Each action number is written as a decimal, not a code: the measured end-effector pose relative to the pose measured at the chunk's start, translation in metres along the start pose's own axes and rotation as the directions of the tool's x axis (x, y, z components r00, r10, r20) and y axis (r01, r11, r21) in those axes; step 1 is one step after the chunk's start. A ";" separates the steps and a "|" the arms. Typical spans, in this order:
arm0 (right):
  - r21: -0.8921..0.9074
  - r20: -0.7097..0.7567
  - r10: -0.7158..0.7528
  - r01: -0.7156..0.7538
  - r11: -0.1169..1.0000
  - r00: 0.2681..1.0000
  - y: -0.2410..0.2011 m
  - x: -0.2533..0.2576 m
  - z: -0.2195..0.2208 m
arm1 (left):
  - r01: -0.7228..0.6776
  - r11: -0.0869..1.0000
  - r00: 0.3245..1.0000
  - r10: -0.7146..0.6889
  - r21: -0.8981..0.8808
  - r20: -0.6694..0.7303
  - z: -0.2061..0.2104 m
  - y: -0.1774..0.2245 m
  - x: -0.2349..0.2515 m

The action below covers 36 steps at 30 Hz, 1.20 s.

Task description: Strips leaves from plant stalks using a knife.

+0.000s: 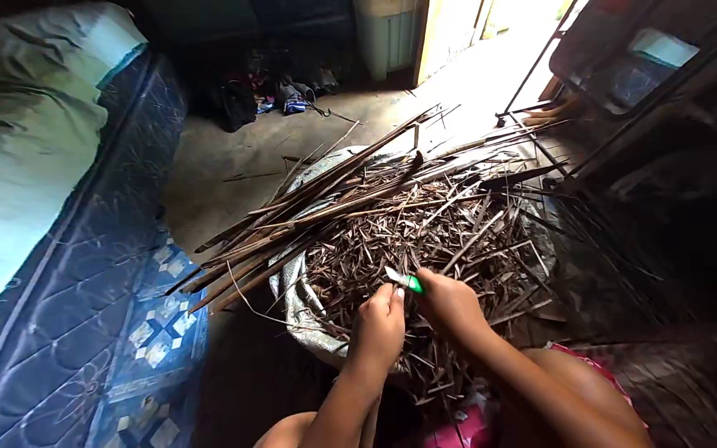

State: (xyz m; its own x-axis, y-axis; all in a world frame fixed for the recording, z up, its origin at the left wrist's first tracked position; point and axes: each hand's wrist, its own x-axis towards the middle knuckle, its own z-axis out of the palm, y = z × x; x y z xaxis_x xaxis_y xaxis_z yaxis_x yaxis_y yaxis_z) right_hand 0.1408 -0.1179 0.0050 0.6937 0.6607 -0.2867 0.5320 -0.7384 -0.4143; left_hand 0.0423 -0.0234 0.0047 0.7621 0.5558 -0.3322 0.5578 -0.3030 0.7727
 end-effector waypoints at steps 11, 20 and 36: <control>0.012 -0.054 0.300 -0.299 0.954 0.953 0.020 0.038 -0.026 | -0.002 0.962 0.996 0.025 -0.273 0.083 0.003 0.001 0.002; -0.003 0.234 0.095 -0.097 0.995 0.968 -0.011 -0.001 -0.014 | -0.028 0.972 0.985 0.067 0.232 -0.160 0.005 0.004 -0.007; 0.009 0.097 0.240 -0.242 0.970 0.966 0.013 0.025 -0.029 | -0.158 0.944 0.957 0.219 0.291 -0.188 0.016 0.002 -0.013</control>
State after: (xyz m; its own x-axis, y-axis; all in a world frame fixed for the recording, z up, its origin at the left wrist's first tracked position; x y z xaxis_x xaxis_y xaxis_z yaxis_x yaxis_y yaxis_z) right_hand 0.1789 -0.1151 0.0171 0.7509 0.4739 -0.4601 0.3438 -0.8752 -0.3404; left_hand 0.0387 -0.0441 0.0022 0.7898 0.6116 -0.0472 0.5012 -0.5991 0.6244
